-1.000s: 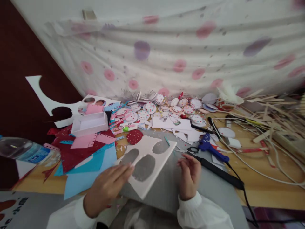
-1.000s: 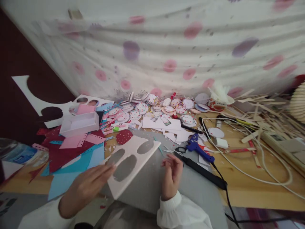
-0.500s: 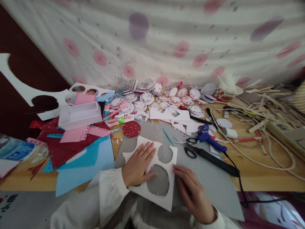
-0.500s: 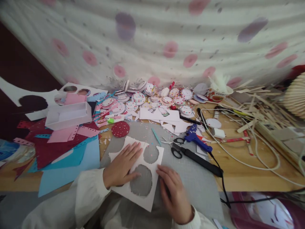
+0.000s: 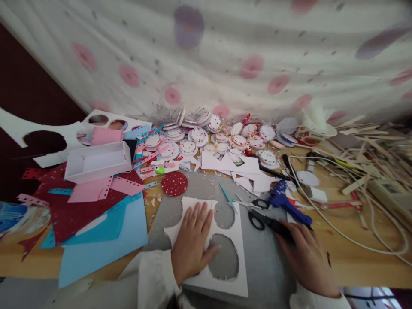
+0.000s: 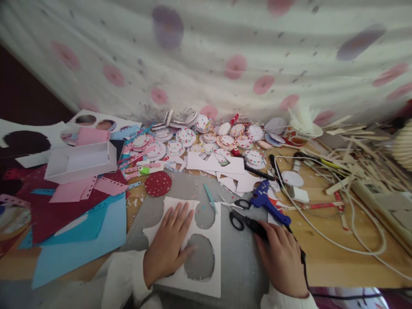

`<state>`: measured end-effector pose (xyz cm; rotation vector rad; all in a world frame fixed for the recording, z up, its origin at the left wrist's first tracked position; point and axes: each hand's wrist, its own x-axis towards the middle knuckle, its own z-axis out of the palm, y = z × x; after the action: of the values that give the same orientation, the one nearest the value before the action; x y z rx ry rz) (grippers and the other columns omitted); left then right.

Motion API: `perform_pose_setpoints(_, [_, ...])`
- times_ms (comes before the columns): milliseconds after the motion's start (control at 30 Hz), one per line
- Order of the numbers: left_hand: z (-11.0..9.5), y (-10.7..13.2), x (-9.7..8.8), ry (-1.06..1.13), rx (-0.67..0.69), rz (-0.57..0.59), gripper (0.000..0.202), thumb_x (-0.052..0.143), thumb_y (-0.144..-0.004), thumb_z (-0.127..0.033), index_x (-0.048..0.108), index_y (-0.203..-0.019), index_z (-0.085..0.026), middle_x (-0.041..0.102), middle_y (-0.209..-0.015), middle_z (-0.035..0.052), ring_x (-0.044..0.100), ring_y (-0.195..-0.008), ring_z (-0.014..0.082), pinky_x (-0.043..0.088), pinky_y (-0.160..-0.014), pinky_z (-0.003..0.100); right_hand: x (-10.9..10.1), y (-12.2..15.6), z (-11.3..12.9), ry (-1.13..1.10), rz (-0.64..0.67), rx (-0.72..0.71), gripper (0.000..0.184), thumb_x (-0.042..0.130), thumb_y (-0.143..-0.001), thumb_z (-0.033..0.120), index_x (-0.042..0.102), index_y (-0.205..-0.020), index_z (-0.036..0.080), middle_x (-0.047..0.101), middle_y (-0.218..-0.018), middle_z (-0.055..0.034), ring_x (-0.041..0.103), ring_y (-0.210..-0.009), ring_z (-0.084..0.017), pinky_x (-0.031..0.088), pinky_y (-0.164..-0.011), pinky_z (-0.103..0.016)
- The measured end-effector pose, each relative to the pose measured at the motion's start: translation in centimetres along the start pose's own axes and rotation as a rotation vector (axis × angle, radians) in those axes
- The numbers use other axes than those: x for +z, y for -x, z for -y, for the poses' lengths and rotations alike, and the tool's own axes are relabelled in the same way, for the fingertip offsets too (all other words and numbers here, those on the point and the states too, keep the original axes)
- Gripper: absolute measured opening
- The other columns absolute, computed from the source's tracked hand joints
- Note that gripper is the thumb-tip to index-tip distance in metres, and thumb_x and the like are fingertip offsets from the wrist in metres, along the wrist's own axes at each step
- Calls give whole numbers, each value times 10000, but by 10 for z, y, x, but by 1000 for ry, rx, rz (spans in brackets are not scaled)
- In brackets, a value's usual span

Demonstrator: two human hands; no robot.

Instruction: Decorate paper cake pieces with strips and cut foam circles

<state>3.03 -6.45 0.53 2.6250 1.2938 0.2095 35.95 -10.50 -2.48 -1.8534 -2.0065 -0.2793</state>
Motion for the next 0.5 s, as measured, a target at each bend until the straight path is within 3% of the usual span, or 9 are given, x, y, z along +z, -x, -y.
perform_pose_setpoints(100, [-4,-3,1,4,-34,-19,840,477,-889,-614,218,-1538,-148,208,-1602,163,209,-1464,386,235,-1146,571,0,-6,-3,-90,-33,-38,390,458,-937,494,638,-1095,185,680,-956,-121,630,-849,-291,501,-760,-435])
perform_pose_setpoints(233, [4,-7,-2,37,-41,-30,689,430,-938,-561,312,-1507,-192,276,-1588,123,286,-1441,349,279,-1133,547,-12,-3,-12,-221,-51,-36,380,492,-923,491,621,-1142,208,676,-971,-114,647,-834,-280,518,-730,-421])
perform_pose_setpoints(500, [16,-25,-4,35,-42,-43,553,452,-963,-426,386,-1463,-199,321,-1574,104,313,-1430,314,292,-1131,520,-15,20,-22,-129,11,-90,366,476,-922,467,634,-1184,267,697,-966,-88,660,-842,-297,506,-718,-437])
